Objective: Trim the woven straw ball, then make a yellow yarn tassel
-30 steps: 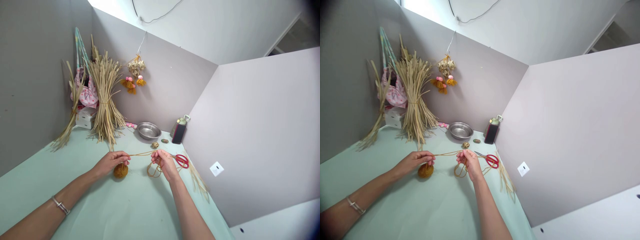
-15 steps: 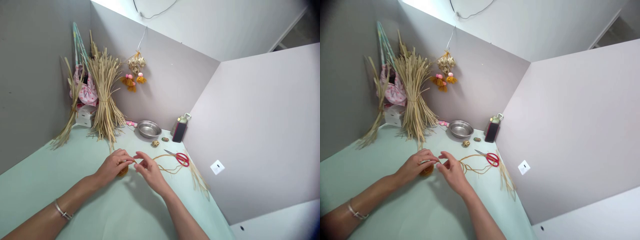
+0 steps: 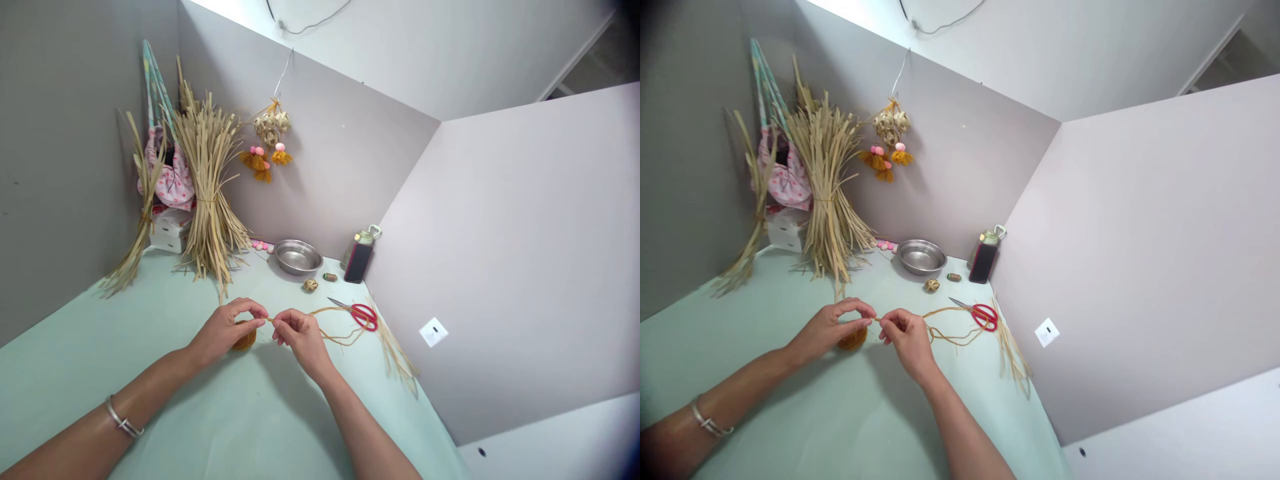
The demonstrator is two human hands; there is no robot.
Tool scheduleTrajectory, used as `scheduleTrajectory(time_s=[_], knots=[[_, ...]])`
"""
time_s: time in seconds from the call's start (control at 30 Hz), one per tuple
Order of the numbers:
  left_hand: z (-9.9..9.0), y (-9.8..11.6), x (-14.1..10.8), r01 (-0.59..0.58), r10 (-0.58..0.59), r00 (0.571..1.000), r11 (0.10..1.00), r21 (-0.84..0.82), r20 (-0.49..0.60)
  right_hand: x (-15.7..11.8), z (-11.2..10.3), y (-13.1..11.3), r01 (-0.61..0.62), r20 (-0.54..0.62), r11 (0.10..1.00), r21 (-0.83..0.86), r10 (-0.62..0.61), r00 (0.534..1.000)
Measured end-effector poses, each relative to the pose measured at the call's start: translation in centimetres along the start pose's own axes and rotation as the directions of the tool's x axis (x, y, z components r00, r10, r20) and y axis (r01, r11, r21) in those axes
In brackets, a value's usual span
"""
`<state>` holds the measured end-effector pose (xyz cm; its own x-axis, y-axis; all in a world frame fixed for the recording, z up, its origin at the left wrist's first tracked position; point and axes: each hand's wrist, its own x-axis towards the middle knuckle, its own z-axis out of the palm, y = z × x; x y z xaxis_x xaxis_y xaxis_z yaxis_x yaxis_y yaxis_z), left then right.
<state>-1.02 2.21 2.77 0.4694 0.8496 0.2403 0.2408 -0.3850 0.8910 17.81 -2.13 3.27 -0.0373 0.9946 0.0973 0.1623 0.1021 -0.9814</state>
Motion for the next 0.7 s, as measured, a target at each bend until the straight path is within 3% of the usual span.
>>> scheduleTrajectory(time_s=[0.23,0.5,0.7], knots=[[0.01,-0.44,0.24,-0.051,0.054,0.998,0.995,0.081,-0.029,-0.01,0.22,-0.14,-0.034,0.004,0.994,0.106,0.034,0.999],[0.32,0.11,-0.08,0.04,-0.04,0.999,0.998,-0.054,-0.012,-0.02,0.66,-0.16,-0.061,0.007,0.985,0.163,0.061,0.998],[0.58,-0.03,-0.12,0.04,-0.041,0.999,0.998,-0.051,-0.025,-0.07,0.75,-0.02,-0.066,0.024,0.985,0.16,0.063,0.998]])
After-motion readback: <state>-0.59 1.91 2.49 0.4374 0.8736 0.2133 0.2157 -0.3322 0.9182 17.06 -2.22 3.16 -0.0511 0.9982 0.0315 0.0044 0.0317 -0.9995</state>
